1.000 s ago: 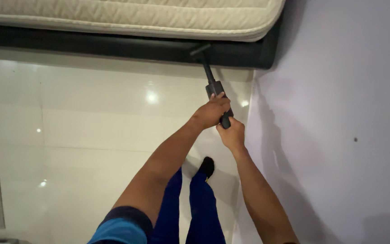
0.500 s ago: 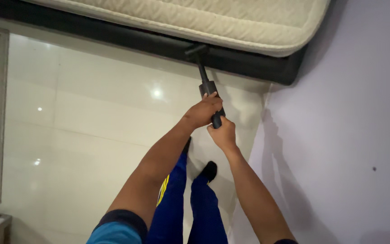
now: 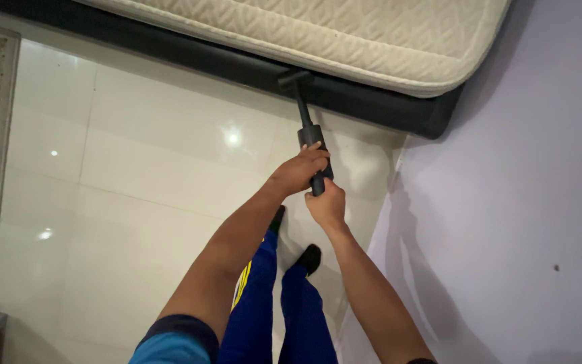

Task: The person vacuums a mattress by moving a handheld vacuum cleaner across its top surface and along its edges.

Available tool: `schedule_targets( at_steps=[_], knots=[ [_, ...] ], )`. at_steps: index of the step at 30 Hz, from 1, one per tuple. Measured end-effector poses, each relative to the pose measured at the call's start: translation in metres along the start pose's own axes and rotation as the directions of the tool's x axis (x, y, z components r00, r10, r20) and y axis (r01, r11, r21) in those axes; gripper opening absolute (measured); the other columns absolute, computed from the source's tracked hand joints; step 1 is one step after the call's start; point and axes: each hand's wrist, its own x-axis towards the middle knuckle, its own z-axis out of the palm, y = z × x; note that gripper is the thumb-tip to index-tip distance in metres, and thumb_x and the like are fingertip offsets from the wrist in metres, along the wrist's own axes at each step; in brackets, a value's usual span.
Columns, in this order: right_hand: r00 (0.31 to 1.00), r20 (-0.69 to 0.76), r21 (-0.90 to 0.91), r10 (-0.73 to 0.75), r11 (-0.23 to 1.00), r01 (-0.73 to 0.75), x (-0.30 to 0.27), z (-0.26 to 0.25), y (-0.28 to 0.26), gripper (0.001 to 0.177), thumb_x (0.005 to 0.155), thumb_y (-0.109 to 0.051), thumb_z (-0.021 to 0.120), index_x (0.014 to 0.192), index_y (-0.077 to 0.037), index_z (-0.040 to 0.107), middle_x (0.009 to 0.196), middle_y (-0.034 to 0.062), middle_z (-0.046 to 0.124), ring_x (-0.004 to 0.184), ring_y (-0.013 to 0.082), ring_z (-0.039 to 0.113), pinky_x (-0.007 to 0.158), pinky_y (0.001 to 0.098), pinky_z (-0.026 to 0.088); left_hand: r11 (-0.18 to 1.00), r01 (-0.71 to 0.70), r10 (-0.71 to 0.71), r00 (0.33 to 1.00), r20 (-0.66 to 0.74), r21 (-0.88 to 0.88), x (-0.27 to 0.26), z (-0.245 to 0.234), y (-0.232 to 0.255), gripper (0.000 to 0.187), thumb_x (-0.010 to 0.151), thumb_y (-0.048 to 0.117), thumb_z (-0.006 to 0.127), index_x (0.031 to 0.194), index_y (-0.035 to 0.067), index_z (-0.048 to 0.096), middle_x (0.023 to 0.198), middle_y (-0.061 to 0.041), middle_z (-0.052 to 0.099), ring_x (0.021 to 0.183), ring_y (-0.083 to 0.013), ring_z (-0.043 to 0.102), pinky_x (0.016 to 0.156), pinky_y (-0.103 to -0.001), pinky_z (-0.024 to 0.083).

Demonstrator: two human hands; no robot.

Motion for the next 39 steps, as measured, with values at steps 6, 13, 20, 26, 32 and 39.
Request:
schedule_targets(
  at_steps=[6, 13, 20, 26, 32, 39],
  knots=[
    [0.998, -0.06, 0.005, 0.027, 1.0, -0.027, -0.006, -0.027, 0.018, 0.019, 0.072, -0.011, 0.075, 0.086, -0.001, 0.068, 0.074, 0.0233, 0.069, 0.072, 0.0414, 0.07, 0.065, 0.0441, 0.055, 0.997, 0.0, 0.001, 1.0, 0.009, -0.072, 0.018, 0.018, 0.024, 0.032, 0.079, 0.001, 0.075, 0.106, 0.009, 0.06, 0.141, -0.01, 0.058, 0.147, -0.0363, 0.039, 0.121, -0.051, 0.032],
    [0.99, -0.078, 0.021, 0.116, 0.993, -0.115, -0.011, -0.064, 0.045, 0.021, 0.071, -0.012, 0.077, 0.085, -0.001, 0.067, 0.074, 0.0225, 0.07, 0.07, 0.0401, 0.07, 0.063, 0.0443, 0.054, 0.999, -0.04, 0.042, 0.997, 0.07, -0.023, 0.046, 0.046, 0.058, 0.027, 0.083, 0.002, 0.073, 0.107, 0.009, 0.06, 0.14, -0.01, 0.058, 0.146, -0.0377, 0.039, 0.122, -0.053, 0.03],
    [0.975, -0.146, 0.065, 0.166, 0.985, -0.158, -0.023, -0.095, 0.087, 0.022, 0.071, -0.011, 0.077, 0.086, 0.001, 0.066, 0.076, 0.0231, 0.07, 0.07, 0.0404, 0.07, 0.063, 0.0435, 0.054, 0.993, -0.092, 0.103, 0.982, 0.156, -0.073, 0.075, 0.074, 0.096, 0.03, 0.082, 0.003, 0.073, 0.108, 0.009, 0.059, 0.137, -0.008, 0.059, 0.147, -0.0371, 0.038, 0.123, -0.052, 0.029],
    [0.964, -0.227, 0.059, 0.135, 0.99, -0.124, -0.022, -0.12, 0.126, 0.024, 0.07, -0.012, 0.078, 0.085, 0.002, 0.065, 0.076, 0.0246, 0.07, 0.072, 0.0422, 0.069, 0.065, 0.0438, 0.055, 0.981, -0.19, 0.192, 0.959, 0.208, -0.03, 0.108, 0.109, 0.113, 0.033, 0.083, 0.004, 0.075, 0.111, 0.011, 0.059, 0.136, -0.006, 0.059, 0.147, -0.0372, 0.039, 0.122, -0.053, 0.029],
    [0.948, -0.216, 0.111, 0.232, 0.971, -0.212, -0.029, -0.146, 0.141, 0.026, 0.073, -0.014, 0.076, 0.089, 0.002, 0.065, 0.076, 0.0232, 0.07, 0.071, 0.0401, 0.07, 0.065, 0.0432, 0.055, 0.97, -0.24, 0.235, 0.923, 0.304, -0.02, 0.135, 0.132, 0.132, 0.036, 0.078, 0.003, 0.076, 0.109, 0.011, 0.06, 0.134, -0.005, 0.06, 0.146, -0.0365, 0.04, 0.121, -0.052, 0.031],
    [0.91, -0.301, 0.154, 0.286, 0.956, -0.249, -0.033, -0.158, 0.163, 0.025, 0.07, -0.011, 0.078, 0.09, 0.001, 0.068, 0.076, 0.0212, 0.07, 0.069, 0.0372, 0.069, 0.067, 0.042, 0.054, 0.95, -0.309, 0.304, 0.881, 0.363, -0.046, 0.156, 0.148, 0.156, 0.033, 0.076, 0.002, 0.078, 0.101, 0.01, 0.058, 0.119, -0.004, 0.064, 0.142, -0.0316, 0.046, 0.119, -0.052, 0.035]
  ],
)
